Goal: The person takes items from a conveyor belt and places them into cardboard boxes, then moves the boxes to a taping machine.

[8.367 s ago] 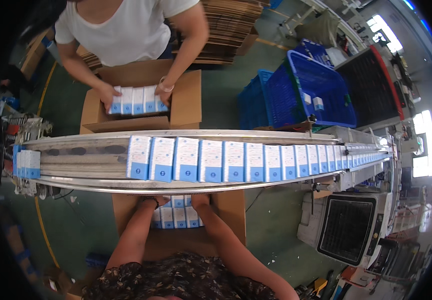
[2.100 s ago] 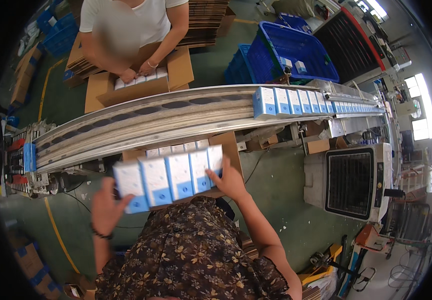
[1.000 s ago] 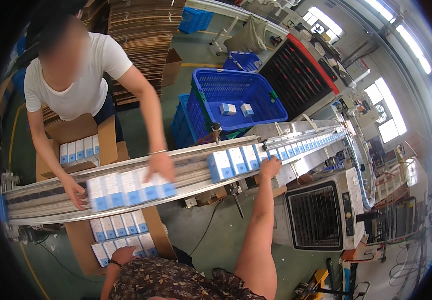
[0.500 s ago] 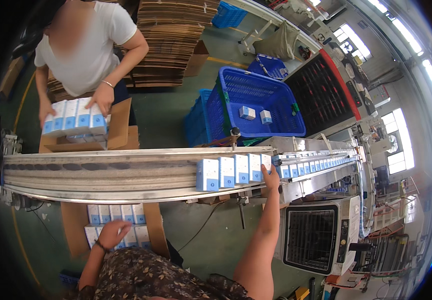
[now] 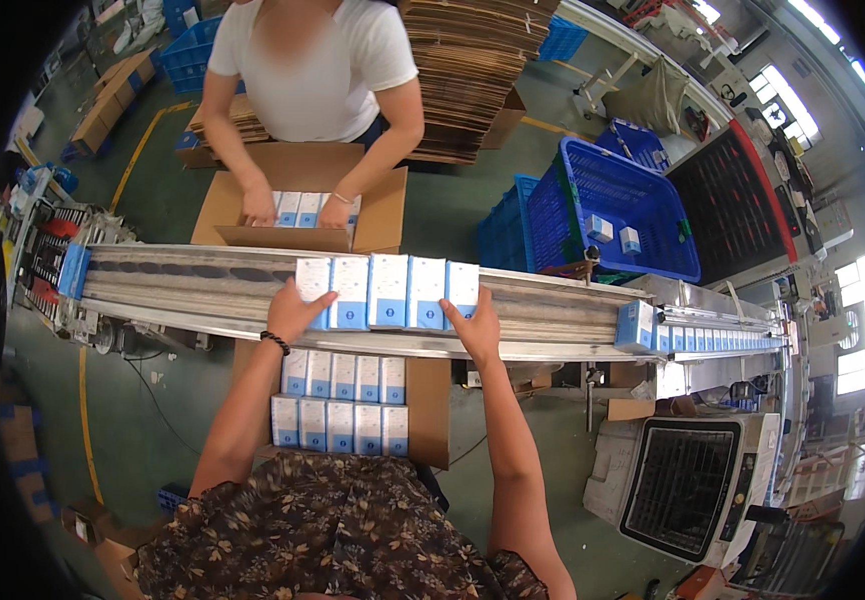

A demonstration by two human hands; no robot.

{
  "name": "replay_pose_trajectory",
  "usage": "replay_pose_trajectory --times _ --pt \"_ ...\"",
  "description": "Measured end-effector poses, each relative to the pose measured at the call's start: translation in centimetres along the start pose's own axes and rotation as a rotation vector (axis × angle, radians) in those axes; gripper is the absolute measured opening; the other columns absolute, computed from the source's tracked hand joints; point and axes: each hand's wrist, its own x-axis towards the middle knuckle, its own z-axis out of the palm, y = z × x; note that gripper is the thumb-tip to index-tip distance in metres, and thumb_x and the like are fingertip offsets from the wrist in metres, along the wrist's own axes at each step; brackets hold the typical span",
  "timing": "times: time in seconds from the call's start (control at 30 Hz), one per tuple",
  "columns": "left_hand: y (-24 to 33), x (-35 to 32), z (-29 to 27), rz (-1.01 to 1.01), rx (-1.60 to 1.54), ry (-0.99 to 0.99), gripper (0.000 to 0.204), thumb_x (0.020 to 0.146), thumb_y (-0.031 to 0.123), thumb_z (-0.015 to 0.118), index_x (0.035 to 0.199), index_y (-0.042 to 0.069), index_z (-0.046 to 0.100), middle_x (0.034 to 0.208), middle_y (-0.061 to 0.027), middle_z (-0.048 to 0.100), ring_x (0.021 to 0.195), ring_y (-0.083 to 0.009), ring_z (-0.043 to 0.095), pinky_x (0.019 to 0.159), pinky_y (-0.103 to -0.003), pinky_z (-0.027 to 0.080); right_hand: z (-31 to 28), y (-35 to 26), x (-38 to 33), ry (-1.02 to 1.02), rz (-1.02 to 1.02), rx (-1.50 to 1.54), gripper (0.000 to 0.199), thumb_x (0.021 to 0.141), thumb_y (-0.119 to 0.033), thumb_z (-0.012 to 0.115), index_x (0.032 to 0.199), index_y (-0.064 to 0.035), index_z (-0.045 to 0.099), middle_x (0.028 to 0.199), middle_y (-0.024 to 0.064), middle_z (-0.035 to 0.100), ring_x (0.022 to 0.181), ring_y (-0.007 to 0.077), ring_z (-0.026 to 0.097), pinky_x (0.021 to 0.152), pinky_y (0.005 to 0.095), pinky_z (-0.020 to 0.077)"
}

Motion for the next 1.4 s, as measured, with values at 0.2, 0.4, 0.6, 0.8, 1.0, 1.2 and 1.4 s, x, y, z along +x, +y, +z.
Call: replay_pose_trajectory --times 0.2,0.4,0.6,0.8,1.0,1.2,1.4 --pt "6.5 -9.4 -13.6 0.28 -0.204 0.255 0.084 0.061 0.039 0.09 0.12 -0.006 0.05 0.105 -0.0215 0.065 0.096 -0.0341 0.065 0.085 -0.04 0.052 -4.8 -10.7 -9.7 0.29 -0.189 0.276 0.087 0.07 -0.016 0.079 0.138 0.003 0.029 0.127 0.0165 0.046 0.118 0.0248 0.048 0.102 0.0385 0.0381" --pt "-0.7 -18.6 -12.4 0.369 -0.397 0.226 0.087 0.062 0.033 0.089 0.129 -0.002 0.048 0.122 -0.0195 0.054 0.114 -0.0304 0.054 0.097 -0.039 0.043 2.8 -8.5 -21.3 0.505 -0.277 0.085 0.07 0.081 -0.023 0.073 0.135 0.0066 0.04 0.134 0.0213 0.046 0.126 0.0336 0.045 0.109 0.046 0.0301" --pt "-13.7 -19.3 -3.1 -0.085 0.108 -0.101 0.105 0.067 0.048 0.083 0.138 -0.01 0.032 0.131 -0.029 0.045 0.123 -0.0441 0.044 0.102 -0.045 0.041 9.8 1.6 -22.2 0.021 0.223 0.148 0.084 0.08 -0.024 0.076 0.141 0.0091 0.029 0.133 0.0226 0.05 0.121 0.0325 0.052 0.104 0.0422 0.0397" --pt "-11.9 -13.3 -0.4 -0.205 0.487 -0.279 0.089 0.074 0.059 0.074 0.122 -0.01 0.045 0.116 -0.0257 0.055 0.102 -0.0314 0.061 0.08 -0.038 0.054 14.0 -3.3 -16.5 -0.335 0.23 -0.679 0.109 0.077 -0.067 0.064 0.135 0.0196 0.032 0.128 0.0352 0.05 0.111 0.0398 0.06 0.088 0.0411 0.0521" --pt "-16.3 -6.9 3.2 -0.197 0.81 -0.54 0.058 0.082 0.06 0.062 0.09 0.004 0.07 0.084 -0.0106 0.07 0.07 -0.0234 0.068 0.054 -0.035 0.052 17.9 0.3 -14.0 -0.438 0.184 -1.137 0.104 0.079 -0.076 0.053 0.131 0.0139 0.045 0.1 0.0235 0.068 0.085 0.0326 0.07 0.066 0.041 0.0562" --pt "-15.7 -10.4 -0.5 0.299 0.681 -0.601 0.03 0.093 0.031 0.058 0.088 0.005 0.071 0.086 -0.0148 0.07 0.08 -0.0313 0.068 0.065 -0.042 0.053 13.7 2.3 -14.3 -0.49 -0.142 -1.025 0.041 0.088 -0.042 0.059 0.107 -0.0059 0.06 0.097 0.0128 0.067 0.088 0.0312 0.066 0.068 0.044 0.0521" --pt "-18.8 -17.1 -15.3 0.107 0.18 0.021 0.018 0.09 0.011 0.054 0.106 0.004 0.06 0.095 -0.0175 0.061 0.092 -0.0367 0.058 0.08 -0.047 0.047 1.3 0.9 -23.1 0.226 -0.132 -0.878 0.053 0.08 -0.026 0.072 0.125 -0.0051 0.055 0.117 0.0175 0.058 0.109 0.0363 0.054 0.095 0.0495 0.0413"
